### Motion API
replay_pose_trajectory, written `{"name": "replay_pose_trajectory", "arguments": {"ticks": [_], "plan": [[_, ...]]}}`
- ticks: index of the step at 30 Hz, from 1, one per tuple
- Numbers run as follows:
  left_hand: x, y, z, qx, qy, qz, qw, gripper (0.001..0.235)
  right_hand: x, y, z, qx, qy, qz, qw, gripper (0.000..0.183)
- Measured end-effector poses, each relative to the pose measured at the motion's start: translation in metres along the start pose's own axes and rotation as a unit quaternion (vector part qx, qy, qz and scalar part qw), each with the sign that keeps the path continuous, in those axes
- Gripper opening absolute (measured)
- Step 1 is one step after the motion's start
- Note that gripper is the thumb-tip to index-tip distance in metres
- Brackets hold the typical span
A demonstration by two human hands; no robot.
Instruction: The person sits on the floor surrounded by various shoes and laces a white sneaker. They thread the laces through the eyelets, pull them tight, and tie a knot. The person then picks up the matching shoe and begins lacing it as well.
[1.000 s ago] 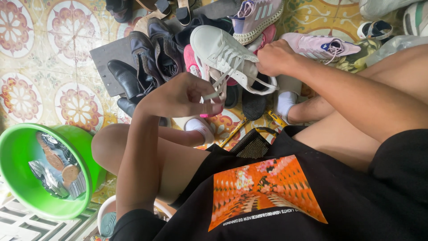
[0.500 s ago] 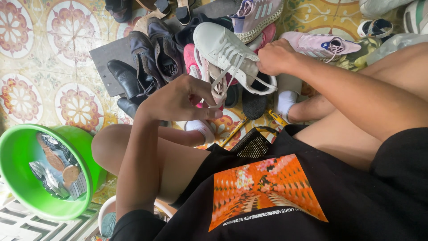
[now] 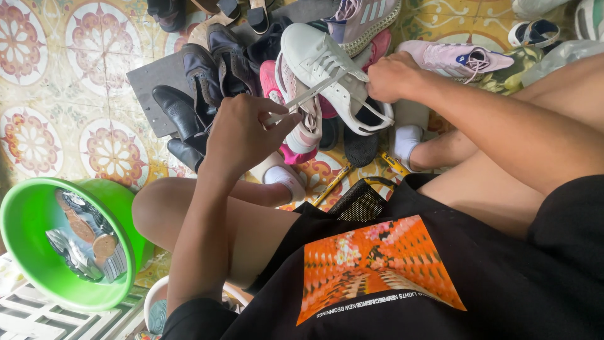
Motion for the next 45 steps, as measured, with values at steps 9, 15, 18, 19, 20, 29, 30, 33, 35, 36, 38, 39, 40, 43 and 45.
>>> {"name": "replay_pose_trajectory", "arguments": {"ticks": [9, 15, 18, 19, 20, 29, 30, 33, 35, 36, 38, 39, 40, 43, 45], "plan": [[-0.008, -0.001, -0.003, 0.020, -0.023, 0.011, 0.999, 0.027, -0.002, 0.003, 0.003, -0.002, 0.015, -0.010, 1.000, 0.046], [0.002, 0.009, -0.006, -0.018, -0.008, -0.061, 0.998, 0.030, 0.002, 0.000, 0.000, 0.000, 0.005, 0.003, 1.000, 0.046], [0.027, 0.018, -0.021, -0.029, 0.033, -0.141, 0.989, 0.031, -0.002, 0.006, 0.000, -0.014, -0.012, 0.006, 1.000, 0.046], [0.042, 0.019, -0.028, -0.027, 0.070, -0.171, 0.982, 0.039, -0.004, 0.009, 0.001, -0.020, -0.026, 0.013, 0.999, 0.046], [0.042, 0.008, -0.033, -0.029, 0.067, -0.171, 0.983, 0.039, -0.008, 0.012, 0.003, -0.022, -0.026, 0.015, 0.999, 0.046], [0.057, 0.008, -0.055, -0.189, 0.108, -0.378, 0.900, 0.057, -0.005, 0.009, 0.006, -0.017, -0.002, -0.010, 1.000, 0.046], [0.053, 0.005, -0.055, -0.168, 0.095, -0.378, 0.906, 0.059, -0.004, 0.010, 0.006, -0.016, 0.002, -0.009, 1.000, 0.046], [0.042, 0.003, -0.050, -0.136, 0.077, -0.384, 0.910, 0.060, -0.003, 0.010, 0.007, -0.014, 0.009, -0.011, 1.000, 0.046], [0.035, 0.004, -0.044, -0.125, 0.072, -0.391, 0.909, 0.059, -0.003, 0.009, 0.007, -0.011, 0.012, -0.015, 1.000, 0.046], [0.035, 0.011, -0.042, -0.140, 0.079, -0.337, 0.928, 0.059, -0.003, 0.010, 0.007, -0.014, 0.005, -0.015, 1.000, 0.047], [0.031, 0.018, -0.036, -0.152, 0.088, -0.280, 0.944, 0.060, -0.001, 0.010, 0.006, -0.015, -0.002, -0.016, 1.000, 0.048], [0.030, 0.019, -0.033, -0.145, 0.107, -0.237, 0.955, 0.060, 0.000, 0.010, 0.005, -0.009, 0.002, -0.016, 1.000, 0.049], [0.029, 0.019, -0.031, -0.137, 0.125, -0.193, 0.964, 0.060, 0.000, 0.010, 0.004, -0.004, 0.005, -0.016, 1.000, 0.050], [0.037, 0.017, -0.028, -0.179, 0.187, -0.154, 0.954, 0.052, 0.014, 0.000, -0.007, 0.037, 0.029, -0.023, 0.999, 0.044], [0.050, 0.008, -0.026, -0.162, 0.243, -0.159, 0.943, 0.050, 0.014, 0.002, -0.004, 0.057, 0.096, -0.025, 0.993, 0.036]]}}
Point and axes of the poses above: each hand's wrist, its own z-axis towards the middle knuckle, its own x-axis out of the back of the hand, y = z × x, the point moved 9 cm from there along z, towards the middle knuckle, and after that the axes turned 5 degrees about -y, right-handed, at the moved point
